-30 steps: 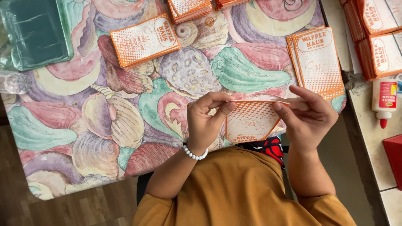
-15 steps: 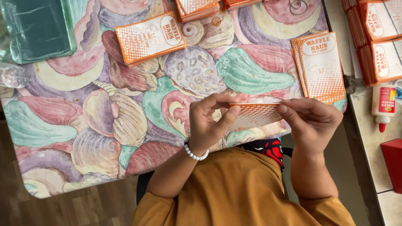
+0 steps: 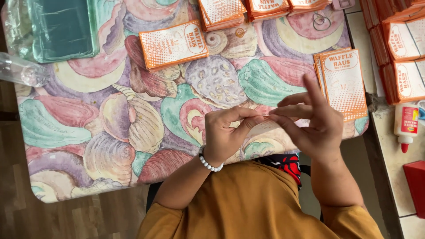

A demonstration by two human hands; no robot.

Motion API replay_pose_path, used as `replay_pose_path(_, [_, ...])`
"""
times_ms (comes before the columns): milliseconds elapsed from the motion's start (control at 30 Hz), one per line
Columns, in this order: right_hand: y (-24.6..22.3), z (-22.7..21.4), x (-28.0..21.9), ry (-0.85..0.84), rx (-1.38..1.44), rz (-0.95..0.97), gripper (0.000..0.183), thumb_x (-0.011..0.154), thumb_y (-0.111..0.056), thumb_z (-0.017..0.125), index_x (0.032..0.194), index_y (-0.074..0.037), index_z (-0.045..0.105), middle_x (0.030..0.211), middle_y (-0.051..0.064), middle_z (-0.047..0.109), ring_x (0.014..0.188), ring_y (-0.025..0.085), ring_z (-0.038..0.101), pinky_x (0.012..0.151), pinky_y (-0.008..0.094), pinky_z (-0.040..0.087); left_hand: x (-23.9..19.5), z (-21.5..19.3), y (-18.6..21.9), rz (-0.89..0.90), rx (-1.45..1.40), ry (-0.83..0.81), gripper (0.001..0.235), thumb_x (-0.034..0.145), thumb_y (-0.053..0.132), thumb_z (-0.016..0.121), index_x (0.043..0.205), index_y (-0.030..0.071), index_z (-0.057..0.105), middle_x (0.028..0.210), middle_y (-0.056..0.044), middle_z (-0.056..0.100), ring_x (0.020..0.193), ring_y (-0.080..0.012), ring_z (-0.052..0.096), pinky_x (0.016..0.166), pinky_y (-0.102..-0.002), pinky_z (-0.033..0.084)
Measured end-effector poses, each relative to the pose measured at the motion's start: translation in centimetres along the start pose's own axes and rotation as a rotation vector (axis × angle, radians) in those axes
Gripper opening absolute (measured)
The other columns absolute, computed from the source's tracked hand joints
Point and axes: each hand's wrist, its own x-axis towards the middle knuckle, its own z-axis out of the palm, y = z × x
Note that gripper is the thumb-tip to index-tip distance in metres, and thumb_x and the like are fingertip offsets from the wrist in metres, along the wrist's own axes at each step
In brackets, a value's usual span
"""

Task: Applying glue to the edges of paper bags and folding them to assemble the final product.

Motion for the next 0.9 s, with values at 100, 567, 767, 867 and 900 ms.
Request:
replay_pose_path(100, [1.8, -0.7, -0.7, 0.048, 0.147, 0.075, 0.098, 0.088, 0.009, 0.082, 0.164, 0.003, 0.021, 0.09, 0.018, 0.072, 0.093, 0.031, 0.068, 0.097, 0.038, 0.057, -0.4, -0.2, -0.5, -0.109, -0.027, 0.061, 0.012, 0.091, 0.018, 0.079, 0.092, 0.006, 0.076, 0.089, -0.004, 0.078, 0.081, -0.0121, 0.075, 0.073, -0.024, 0.06])
replay_pose_path(567, [0.0, -2.4, -1.1, -0.12, 0.131, 0.293, 0.111, 0.089, 0.006, 0.081, 0.169, -0.01, 0.006, 0.099, 0.013, 0.075, 0.092, 0.017, 0.073, 0.103, 0.028, 0.056, 3.1, -1.4, 2.9, 0.154, 0.202, -0.172, 0.049, 0.089, 0.04, 0.078, 0.122, 0.005, 0.066, 0.119, -0.011, 0.075, 0.107, -0.0246, 0.077, 0.096, -0.037, 0.062])
replay_pose_path(767, [-0.2, -6.0, -0.8, -0.132, -0.005, 0.175, 0.089, 0.086, 0.002, 0.084, 0.16, 0.001, 0.035, 0.102, 0.012, 0.076, 0.093, 0.013, 0.074, 0.099, 0.025, 0.056, 2.7, 0.1, 1.6, 0.086, 0.121, -0.092, 0.01, 0.098, 0.016, 0.071, 0.098, 0.006, 0.074, 0.092, -0.004, 0.077, 0.078, -0.0139, 0.074, 0.072, -0.027, 0.058])
replay_pose_path(867, [1.7, -6.8, -2.5, -0.044, 0.162, 0.323, 0.072, 0.076, 0.012, 0.08, 0.142, 0.018, 0.05, 0.099, 0.026, 0.071, 0.093, 0.028, 0.074, 0.078, 0.029, 0.06, 1.3, -0.4, 0.3, -0.138, -0.059, 0.079, 0.012, 0.093, 0.019, 0.077, 0.095, 0.007, 0.075, 0.091, -0.005, 0.077, 0.084, -0.0111, 0.074, 0.078, -0.022, 0.059])
replay_pose_path(900, [2.1, -6.4, -3.0, 0.024, 0.262, 0.338, 0.077, 0.075, 0.008, 0.078, 0.145, 0.015, 0.046, 0.107, 0.033, 0.068, 0.1, 0.035, 0.073, 0.08, 0.033, 0.061, 0.9, -0.4, 0.0, -0.136, -0.098, 0.121, 0.011, 0.094, 0.016, 0.076, 0.096, 0.006, 0.074, 0.091, -0.006, 0.077, 0.085, -0.0119, 0.074, 0.079, -0.022, 0.06])
